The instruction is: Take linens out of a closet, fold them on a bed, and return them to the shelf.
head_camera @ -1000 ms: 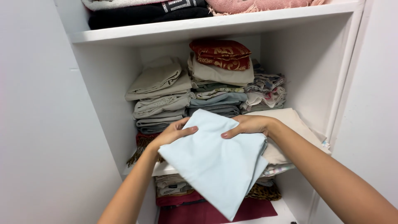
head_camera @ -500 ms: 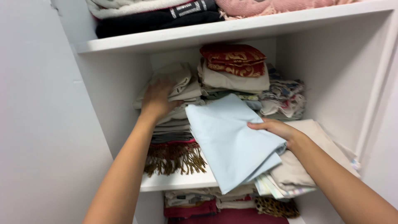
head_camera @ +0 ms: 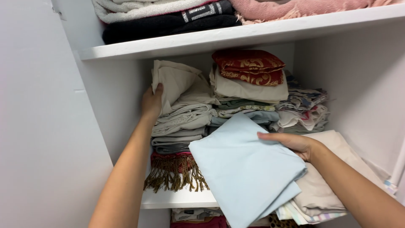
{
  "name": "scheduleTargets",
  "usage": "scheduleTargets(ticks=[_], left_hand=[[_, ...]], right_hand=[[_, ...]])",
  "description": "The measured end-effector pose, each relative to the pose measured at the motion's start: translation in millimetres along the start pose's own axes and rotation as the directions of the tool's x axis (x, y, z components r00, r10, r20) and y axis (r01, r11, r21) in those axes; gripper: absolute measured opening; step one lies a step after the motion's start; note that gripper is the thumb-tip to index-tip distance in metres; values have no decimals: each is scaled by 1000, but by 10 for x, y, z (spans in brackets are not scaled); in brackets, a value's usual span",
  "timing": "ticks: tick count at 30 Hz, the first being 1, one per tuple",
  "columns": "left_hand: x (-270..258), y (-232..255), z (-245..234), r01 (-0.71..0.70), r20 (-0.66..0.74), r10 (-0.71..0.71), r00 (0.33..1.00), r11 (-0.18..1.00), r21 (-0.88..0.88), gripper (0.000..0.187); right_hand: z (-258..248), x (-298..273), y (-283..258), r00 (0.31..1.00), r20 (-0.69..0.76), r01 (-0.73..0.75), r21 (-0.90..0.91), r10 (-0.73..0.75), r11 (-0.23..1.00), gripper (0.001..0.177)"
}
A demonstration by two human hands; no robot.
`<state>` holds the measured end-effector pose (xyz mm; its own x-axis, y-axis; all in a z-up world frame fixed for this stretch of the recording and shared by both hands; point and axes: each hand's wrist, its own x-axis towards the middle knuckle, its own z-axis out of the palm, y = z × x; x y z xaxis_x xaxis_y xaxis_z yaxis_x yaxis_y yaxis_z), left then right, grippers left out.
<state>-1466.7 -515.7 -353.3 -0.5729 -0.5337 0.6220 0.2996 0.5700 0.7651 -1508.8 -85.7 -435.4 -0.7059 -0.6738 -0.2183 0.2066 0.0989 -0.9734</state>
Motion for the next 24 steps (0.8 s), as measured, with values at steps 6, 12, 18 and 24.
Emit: scheduleTargets(ticks=[6, 12, 18, 24], left_hand=[[70, -87, 6, 100, 83, -83, 993, 968, -232, 58], [175, -185, -2, 181, 146, -134, 980, 908, -379, 61], [-570, 518, -54, 76, 83, -81, 993, 996, 56, 67], [-546, 472, -31, -435, 410, 219, 885, 701, 565, 35]], right_hand=[[428, -133, -172, 971, -216, -165, -308, 100, 937, 74], [324, -98, -119, 980, -188, -116, -287, 63, 951, 76], [132, 123, -13, 965, -230, -47, -616, -123, 786, 90], [641, 258, -306, 978, 101, 160, -925, -184, 345, 86]])
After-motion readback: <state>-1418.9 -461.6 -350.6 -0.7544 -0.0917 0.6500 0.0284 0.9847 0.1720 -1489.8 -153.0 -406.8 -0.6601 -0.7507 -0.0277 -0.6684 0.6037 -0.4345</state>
